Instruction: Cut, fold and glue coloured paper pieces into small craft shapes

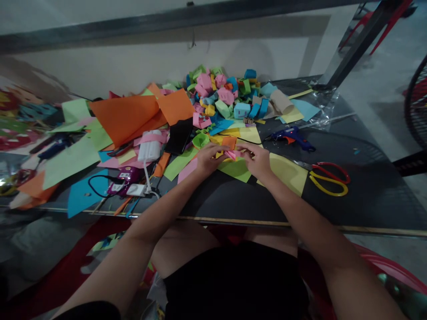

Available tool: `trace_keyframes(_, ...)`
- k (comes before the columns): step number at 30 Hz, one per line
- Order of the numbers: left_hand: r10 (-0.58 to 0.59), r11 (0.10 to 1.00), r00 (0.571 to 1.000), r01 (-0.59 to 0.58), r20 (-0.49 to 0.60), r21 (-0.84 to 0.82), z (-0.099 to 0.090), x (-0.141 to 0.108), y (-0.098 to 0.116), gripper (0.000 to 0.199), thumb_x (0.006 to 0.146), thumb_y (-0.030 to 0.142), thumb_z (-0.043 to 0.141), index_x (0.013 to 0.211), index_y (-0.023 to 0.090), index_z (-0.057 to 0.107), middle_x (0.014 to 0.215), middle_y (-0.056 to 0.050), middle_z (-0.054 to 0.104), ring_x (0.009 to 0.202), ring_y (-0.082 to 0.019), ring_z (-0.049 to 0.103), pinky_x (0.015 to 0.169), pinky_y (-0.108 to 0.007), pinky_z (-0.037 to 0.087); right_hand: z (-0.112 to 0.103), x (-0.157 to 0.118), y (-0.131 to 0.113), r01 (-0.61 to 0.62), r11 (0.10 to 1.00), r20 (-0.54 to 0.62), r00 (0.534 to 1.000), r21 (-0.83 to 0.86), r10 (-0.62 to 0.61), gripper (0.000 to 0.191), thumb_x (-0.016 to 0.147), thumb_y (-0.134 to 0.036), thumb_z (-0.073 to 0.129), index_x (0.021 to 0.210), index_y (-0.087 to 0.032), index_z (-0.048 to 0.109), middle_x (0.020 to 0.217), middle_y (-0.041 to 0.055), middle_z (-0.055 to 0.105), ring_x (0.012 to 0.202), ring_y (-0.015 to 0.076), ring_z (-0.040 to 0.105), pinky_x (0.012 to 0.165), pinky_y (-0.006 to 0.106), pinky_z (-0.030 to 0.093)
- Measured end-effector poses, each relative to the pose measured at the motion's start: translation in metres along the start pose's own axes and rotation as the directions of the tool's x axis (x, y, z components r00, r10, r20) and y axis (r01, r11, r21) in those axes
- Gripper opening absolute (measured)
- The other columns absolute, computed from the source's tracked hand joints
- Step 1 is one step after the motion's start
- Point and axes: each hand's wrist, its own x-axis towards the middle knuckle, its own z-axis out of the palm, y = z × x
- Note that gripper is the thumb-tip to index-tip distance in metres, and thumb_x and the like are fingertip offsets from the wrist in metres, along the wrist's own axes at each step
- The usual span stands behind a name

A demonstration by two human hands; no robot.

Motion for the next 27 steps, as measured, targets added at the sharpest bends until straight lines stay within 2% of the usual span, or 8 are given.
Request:
trace_keyframes(3, -0.055, 0.999, 0.997, 0.055, 0.059, 0.002, 0.0, -0.001, 0.002, 0.012, 0.092, 0.027, 0.072, 0.101, 0.022, 0.077, 0.093, -0.005, 0.079, 0.078, -0.014, 0.065, 0.071, -0.024, 0.052, -0.003, -0.002, 0.003, 0.213, 0.956, 0.018, 0.977, -0.204, -0.214, 0.034, 0.083, -0.009, 0.052, 0.09, -0.025, 0.081, 0.097, 0.0031, 0.081, 0.09, 0.0186, 0.076, 0.083, 0.034, 0.06)
trace_keyframes(6, -0.072, 0.997, 0.993, 0.071, 0.096, 0.019, 0.002, -0.001, 0.003, 0.012, 0.091, 0.029, 0.073, 0.1, 0.022, 0.076, 0.093, -0.005, 0.079, 0.082, -0.015, 0.067, 0.074, -0.026, 0.054, -0.006, -0.003, 0.005, 0.324, 0.881, 0.065, 0.944, -0.344, -0.322, 0.034, 0.087, -0.01, 0.051, 0.091, -0.025, 0.081, 0.101, 0.0042, 0.081, 0.095, 0.0198, 0.076, 0.085, 0.034, 0.06)
trace_keyframes(11, 0.072, 0.997, 0.991, -0.076, 0.112, 0.033, 0.005, -0.001, 0.005, 0.019, 0.095, 0.038, 0.068, 0.101, 0.021, 0.076, 0.091, -0.005, 0.079, 0.084, -0.016, 0.07, 0.077, -0.027, 0.054, -0.006, -0.005, 0.005, 0.391, 0.789, 0.135, 0.918, -0.474, -0.374, 0.031, 0.089, -0.017, 0.054, 0.105, -0.021, 0.08, 0.104, 0.0078, 0.08, 0.096, 0.0228, 0.076, 0.084, 0.035, 0.06)
trace_keyframes(16, 0.161, 0.984, 0.983, -0.168, 0.092, 0.064, 0.005, -0.002, 0.008, 0.023, 0.099, 0.038, 0.061, 0.104, 0.021, 0.075, 0.091, -0.006, 0.079, 0.085, -0.016, 0.071, 0.076, -0.027, 0.055, -0.004, -0.005, 0.007, 0.427, 0.773, 0.225, 0.904, -0.468, -0.364, 0.032, 0.095, -0.036, 0.057, 0.113, -0.017, 0.076, 0.106, 0.0125, 0.08, 0.099, 0.0268, 0.075, 0.086, 0.038, 0.059)
trace_keyframes(19, 0.18, 0.979, 0.982, -0.184, 0.064, 0.081, 0.004, 0.0, 0.008, 0.023, 0.101, 0.034, 0.057, 0.102, 0.021, 0.075, 0.091, -0.006, 0.079, 0.088, -0.017, 0.072, 0.081, -0.03, 0.056, -0.001, -0.004, 0.01, 0.41, 0.811, 0.242, 0.911, -0.418, -0.335, 0.035, 0.095, -0.041, 0.059, 0.117, -0.018, 0.074, 0.108, 0.0133, 0.079, 0.099, 0.0282, 0.074, 0.089, 0.042, 0.058)
trace_keyframes(21, 0.172, 0.98, 0.982, -0.179, 0.077, 0.086, 0.004, 0.001, 0.008, 0.024, 0.102, 0.033, 0.055, 0.1, 0.022, 0.076, 0.096, -0.006, 0.079, 0.094, -0.017, 0.072, 0.089, -0.033, 0.057, 0.001, -0.003, 0.012, 0.355, 0.862, 0.218, 0.931, -0.361, -0.292, 0.035, 0.094, -0.043, 0.061, 0.115, -0.019, 0.074, 0.105, 0.0125, 0.08, 0.095, 0.0283, 0.075, 0.089, 0.044, 0.058)
trace_keyframes(24, 0.143, 0.983, 0.986, -0.152, 0.087, 0.1, 0.002, 0.004, 0.011, 0.023, 0.101, 0.034, 0.056, 0.101, 0.024, 0.077, 0.108, -0.009, 0.078, 0.105, -0.02, 0.07, 0.095, -0.038, 0.055, 0.004, -0.002, 0.011, 0.198, 0.949, 0.175, 0.972, -0.244, -0.158, 0.027, 0.093, -0.042, 0.062, 0.101, -0.021, 0.075, 0.096, 0.0096, 0.08, 0.088, 0.026, 0.075, 0.083, 0.041, 0.058)
trace_keyframes(27, 0.102, 0.991, 0.993, -0.107, 0.064, 0.075, 0.001, 0.005, 0.015, 0.026, 0.101, 0.037, 0.055, 0.104, 0.024, 0.077, 0.114, -0.011, 0.077, 0.108, -0.021, 0.069, 0.096, -0.04, 0.055, 0.005, -0.001, 0.005, 0.046, 0.991, 0.132, 0.991, -0.126, -0.029, 0.021, 0.091, -0.039, 0.06, 0.09, -0.021, 0.072, 0.09, 0.0073, 0.078, 0.082, 0.0229, 0.074, 0.075, 0.036, 0.06)
